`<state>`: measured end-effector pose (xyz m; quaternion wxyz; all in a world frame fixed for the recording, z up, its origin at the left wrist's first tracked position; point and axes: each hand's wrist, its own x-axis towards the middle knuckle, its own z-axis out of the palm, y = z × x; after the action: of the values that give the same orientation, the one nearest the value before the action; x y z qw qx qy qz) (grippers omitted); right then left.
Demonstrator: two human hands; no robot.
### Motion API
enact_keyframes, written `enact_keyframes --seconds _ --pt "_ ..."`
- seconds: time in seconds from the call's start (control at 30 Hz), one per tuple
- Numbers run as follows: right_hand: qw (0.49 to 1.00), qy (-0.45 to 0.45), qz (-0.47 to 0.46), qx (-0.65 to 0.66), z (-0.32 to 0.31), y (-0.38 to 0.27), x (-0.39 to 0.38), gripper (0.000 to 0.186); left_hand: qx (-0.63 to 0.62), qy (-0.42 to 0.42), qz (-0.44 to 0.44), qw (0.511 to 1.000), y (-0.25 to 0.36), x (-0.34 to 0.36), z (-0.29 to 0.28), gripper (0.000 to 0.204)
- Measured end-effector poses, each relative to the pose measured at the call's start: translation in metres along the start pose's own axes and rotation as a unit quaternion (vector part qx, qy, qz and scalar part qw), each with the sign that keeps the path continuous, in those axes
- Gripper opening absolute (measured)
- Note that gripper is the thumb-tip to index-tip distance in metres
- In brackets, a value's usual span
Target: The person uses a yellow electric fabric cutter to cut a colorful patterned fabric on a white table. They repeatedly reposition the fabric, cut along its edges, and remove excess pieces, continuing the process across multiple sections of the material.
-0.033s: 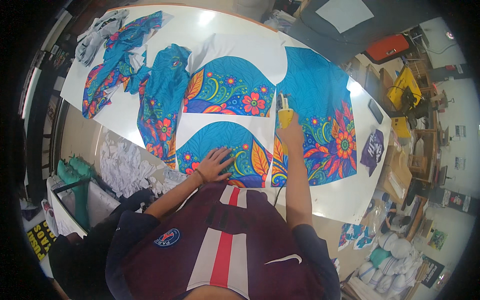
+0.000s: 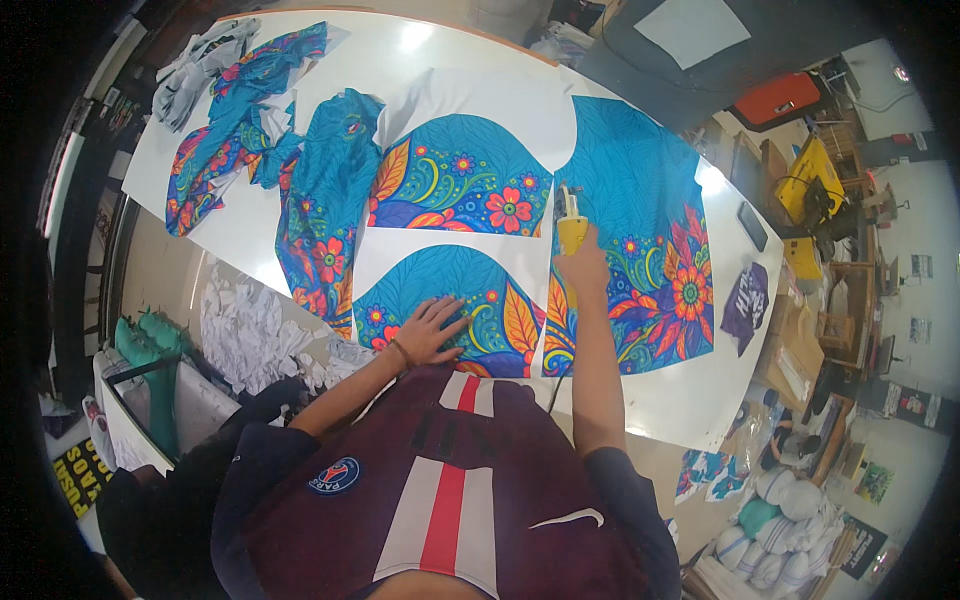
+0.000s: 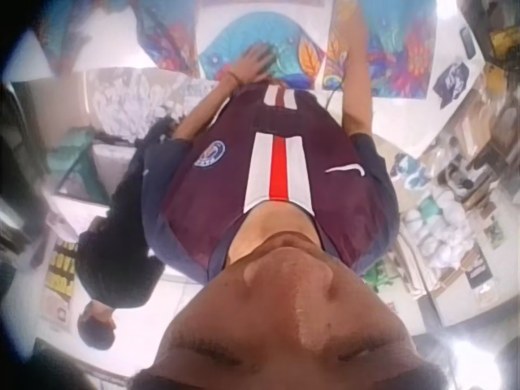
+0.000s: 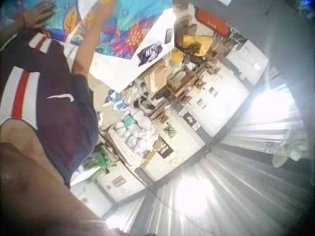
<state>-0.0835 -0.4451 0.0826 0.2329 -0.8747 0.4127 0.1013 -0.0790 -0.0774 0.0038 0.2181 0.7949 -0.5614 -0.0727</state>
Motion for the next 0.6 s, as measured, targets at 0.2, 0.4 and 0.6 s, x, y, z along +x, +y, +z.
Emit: enact_keyframes --seconds 0.2,0.4,0.6 --pt "0.999 0.022 -0.028 0.002 -0.004 -0.021 0.046 0.084 0.014 0.016 0.001 1.0 -0.004 0.003 0.002 0.066" --pt "1.0 0.005 -0.011 0.017 -0.008 -0.042 0.093 0.089 0.004 0.03 -0.003 1.0 -0.009 0.009 0.0 0.056" --pt "0.997 -0.009 -0.017 0.076 -0.009 -0.018 0.097 0.056 0.007 0.074 -0.03 0.997 -0.021 0.018 0.02 0.032"
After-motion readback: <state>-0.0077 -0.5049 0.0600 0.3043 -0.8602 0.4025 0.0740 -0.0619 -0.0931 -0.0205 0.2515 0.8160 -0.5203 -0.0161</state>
